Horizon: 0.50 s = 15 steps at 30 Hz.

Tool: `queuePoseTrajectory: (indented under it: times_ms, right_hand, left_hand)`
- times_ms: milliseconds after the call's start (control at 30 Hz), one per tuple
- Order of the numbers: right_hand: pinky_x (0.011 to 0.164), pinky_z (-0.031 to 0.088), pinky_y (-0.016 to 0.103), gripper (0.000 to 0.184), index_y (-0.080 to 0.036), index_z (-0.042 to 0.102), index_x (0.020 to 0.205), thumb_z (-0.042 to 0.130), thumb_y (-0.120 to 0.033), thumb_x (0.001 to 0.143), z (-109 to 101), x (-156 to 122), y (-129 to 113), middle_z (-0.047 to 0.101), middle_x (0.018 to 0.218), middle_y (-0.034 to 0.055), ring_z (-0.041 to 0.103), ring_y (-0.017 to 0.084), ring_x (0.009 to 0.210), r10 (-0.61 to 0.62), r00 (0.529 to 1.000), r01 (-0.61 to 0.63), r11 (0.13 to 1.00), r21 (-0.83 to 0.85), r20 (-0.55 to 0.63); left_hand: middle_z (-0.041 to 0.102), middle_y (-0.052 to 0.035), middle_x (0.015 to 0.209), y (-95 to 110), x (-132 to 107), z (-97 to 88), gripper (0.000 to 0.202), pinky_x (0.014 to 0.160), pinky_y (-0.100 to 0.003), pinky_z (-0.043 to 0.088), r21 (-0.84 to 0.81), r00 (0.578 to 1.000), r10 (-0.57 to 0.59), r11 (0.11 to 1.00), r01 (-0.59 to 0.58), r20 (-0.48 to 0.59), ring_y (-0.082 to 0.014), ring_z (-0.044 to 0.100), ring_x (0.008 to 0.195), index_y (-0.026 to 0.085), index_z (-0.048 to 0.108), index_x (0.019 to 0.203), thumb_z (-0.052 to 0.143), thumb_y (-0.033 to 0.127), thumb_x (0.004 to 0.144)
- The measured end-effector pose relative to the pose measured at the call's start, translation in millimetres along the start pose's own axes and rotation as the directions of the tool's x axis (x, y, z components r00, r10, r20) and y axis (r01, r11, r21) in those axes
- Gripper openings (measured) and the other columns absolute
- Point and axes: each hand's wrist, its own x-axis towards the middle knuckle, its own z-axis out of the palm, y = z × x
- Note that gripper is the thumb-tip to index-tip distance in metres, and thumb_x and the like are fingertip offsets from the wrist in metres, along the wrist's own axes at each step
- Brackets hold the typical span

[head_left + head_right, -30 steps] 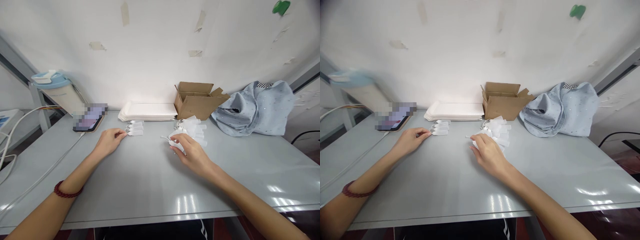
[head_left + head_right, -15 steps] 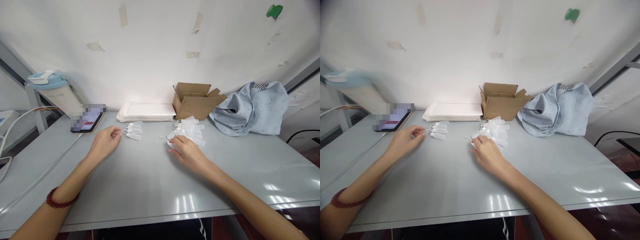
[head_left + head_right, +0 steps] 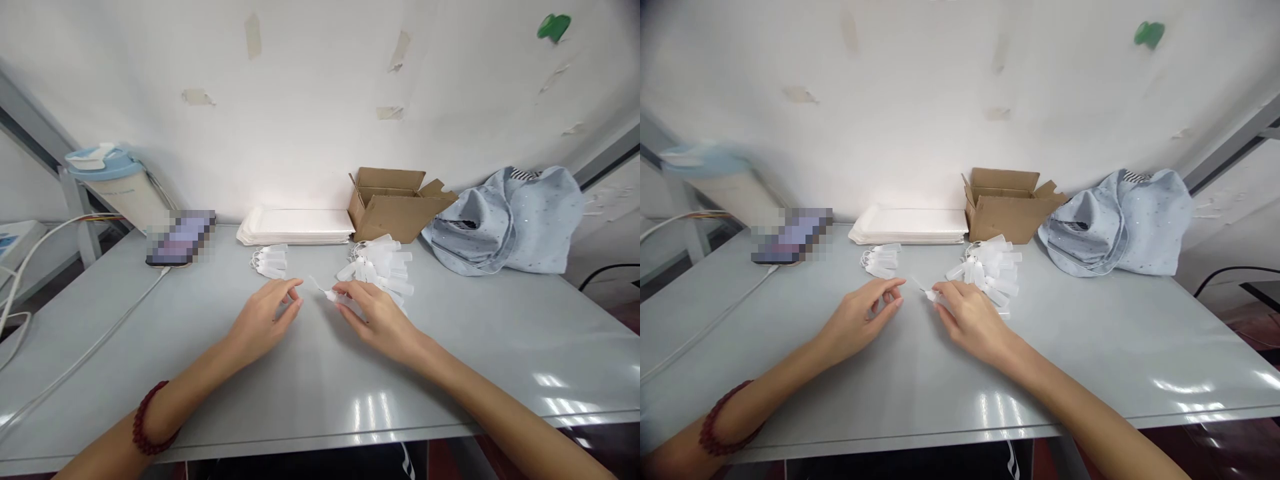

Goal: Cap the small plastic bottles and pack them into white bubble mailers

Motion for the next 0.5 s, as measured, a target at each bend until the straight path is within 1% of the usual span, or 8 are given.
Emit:
queuePoseTrajectory:
  times_ms: [67,133,200,300,400,500]
  right_hand:
    - [0.077,0.05,0.038,0.022,-0.018,0.049,0.113,0.044,-0.017,0.092,-1.4,-1.3,-3.0,0.065,0.099,0.0085,0.062,0.021,0.088,-0.042,0.999,0.044,0.996,0.079,-0.027]
    - [0.078,0.05,0.039,0.023,-0.018,0.049,0.114,0.042,-0.016,0.092,-1.9,-1.9,-5.2,0.065,0.1,0.0091,0.061,0.022,0.09,-0.07,0.997,0.074,0.99,0.12,-0.037]
    - [0.079,0.049,0.041,0.023,-0.018,0.049,0.114,0.041,-0.015,0.093,-1.7,-1.6,-6.1,0.065,0.102,0.0098,0.061,0.023,0.092,-0.084,0.996,0.089,0.987,0.134,-0.037]
    - [0.079,0.049,0.041,0.023,-0.017,0.049,0.114,0.038,-0.015,0.093,-1.2,-0.4,-5.6,0.064,0.1,0.0106,0.06,0.023,0.092,-0.077,0.997,0.08,0.987,0.138,-0.029]
    - [0.078,0.049,0.04,0.022,-0.016,0.05,0.112,0.037,-0.016,0.094,-0.8,-0.3,-4.7,0.064,0.098,0.0111,0.06,0.023,0.091,-0.063,0.997,0.068,0.986,0.153,-0.036]
    - [0.076,0.05,0.038,0.022,-0.017,0.05,0.112,0.036,-0.017,0.095,-0.5,-1.4,-4.9,0.063,0.099,0.01,0.06,0.021,0.09,-0.049,0.998,0.057,0.977,0.205,-0.044]
  left_hand:
    - [0.063,-0.0065,0.093,0.0,-0.8,2.8,0.034,0.061,-0.027,0.046,-0.016,0.999,0.011,1.0,-0.01,0.037,-0.0179,0.057,0.079,0.018,0.05,0.121,0.04,0.028,0.091]
    - [0.063,-0.0061,0.093,-0.2,-1.1,2.7,0.033,0.064,-0.028,0.047,-0.025,0.999,0.003,1.0,-0.002,0.035,-0.0178,0.058,0.078,0.019,0.051,0.12,0.04,0.031,0.091]
    - [0.063,-0.0054,0.091,0.6,-1.4,1.0,0.031,0.063,-0.028,0.047,-0.031,1.0,-0.017,0.999,0.018,0.022,-0.0173,0.058,0.074,0.019,0.054,0.116,0.04,0.033,0.092]
    - [0.064,-0.004,0.086,3.0,-1.9,-1.9,0.027,0.06,-0.026,0.045,-0.031,0.999,-0.045,0.999,0.044,-0.008,-0.0159,0.057,0.069,0.019,0.058,0.108,0.041,0.033,0.092]
    - [0.064,-0.003,0.084,4.8,-1.8,-3.2,0.025,0.059,-0.025,0.043,-0.045,0.999,-0.025,0.999,0.024,-0.026,-0.0153,0.055,0.067,0.02,0.061,0.097,0.04,0.032,0.093]
    - [0.065,-0.003,0.085,6.0,-1.5,-4.1,0.025,0.059,-0.025,0.041,-0.096,1.0,-0.008,0.995,0.009,0.007,-0.0152,0.055,0.07,0.02,0.062,0.093,0.039,0.029,0.093]
